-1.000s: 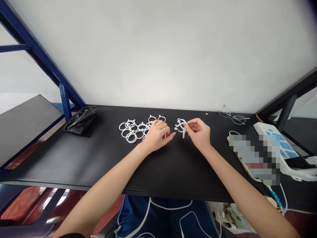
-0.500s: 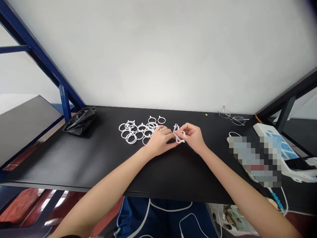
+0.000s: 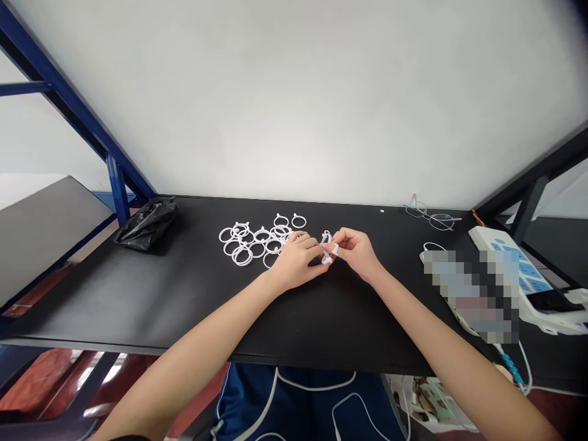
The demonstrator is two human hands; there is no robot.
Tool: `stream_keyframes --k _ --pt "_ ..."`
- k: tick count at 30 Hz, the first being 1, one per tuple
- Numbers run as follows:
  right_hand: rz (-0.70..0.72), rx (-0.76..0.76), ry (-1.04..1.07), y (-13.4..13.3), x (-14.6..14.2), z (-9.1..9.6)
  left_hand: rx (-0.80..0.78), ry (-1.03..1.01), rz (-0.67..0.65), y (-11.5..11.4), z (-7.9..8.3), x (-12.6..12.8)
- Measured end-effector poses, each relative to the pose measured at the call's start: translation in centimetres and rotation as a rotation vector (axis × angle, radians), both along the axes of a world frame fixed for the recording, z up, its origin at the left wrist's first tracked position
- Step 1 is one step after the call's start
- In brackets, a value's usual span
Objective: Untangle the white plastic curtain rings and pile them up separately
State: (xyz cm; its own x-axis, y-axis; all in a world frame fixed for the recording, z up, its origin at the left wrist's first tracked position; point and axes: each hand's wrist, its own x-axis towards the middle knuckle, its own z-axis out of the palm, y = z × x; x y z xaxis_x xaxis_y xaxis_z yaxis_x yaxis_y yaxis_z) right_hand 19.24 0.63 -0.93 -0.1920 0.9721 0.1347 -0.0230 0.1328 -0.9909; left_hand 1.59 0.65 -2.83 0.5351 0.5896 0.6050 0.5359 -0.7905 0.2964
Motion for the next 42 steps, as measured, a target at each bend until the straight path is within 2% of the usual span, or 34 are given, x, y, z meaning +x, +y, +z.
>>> stream_keyframes --k 9,17,28,34,42 --pt "-0.011 0.013 -0.003 0.1 0.1 -0.4 0.024 0.004 0.011 0.1 0.3 0.0" --pt "-0.047 -0.006 -0.007 0.3 0.2 -0.2 0.028 0.099 -0.016 0.2 0.3 -0.1" --pt "0.093 -0.105 -0.003 0.3 0.3 -0.3 0.018 -0.014 -0.077 0.2 0.2 -0.1" --pt "0.063 -0.086 -0.014 0.6 0.6 -0.5 -0.012 -0.036 -0.080 0.3 0.1 -0.1" --pt "0.073 -0.138 0.009 0.8 1.3 -0.6 -0.025 -0.079 -0.094 0.2 0.3 -0.2"
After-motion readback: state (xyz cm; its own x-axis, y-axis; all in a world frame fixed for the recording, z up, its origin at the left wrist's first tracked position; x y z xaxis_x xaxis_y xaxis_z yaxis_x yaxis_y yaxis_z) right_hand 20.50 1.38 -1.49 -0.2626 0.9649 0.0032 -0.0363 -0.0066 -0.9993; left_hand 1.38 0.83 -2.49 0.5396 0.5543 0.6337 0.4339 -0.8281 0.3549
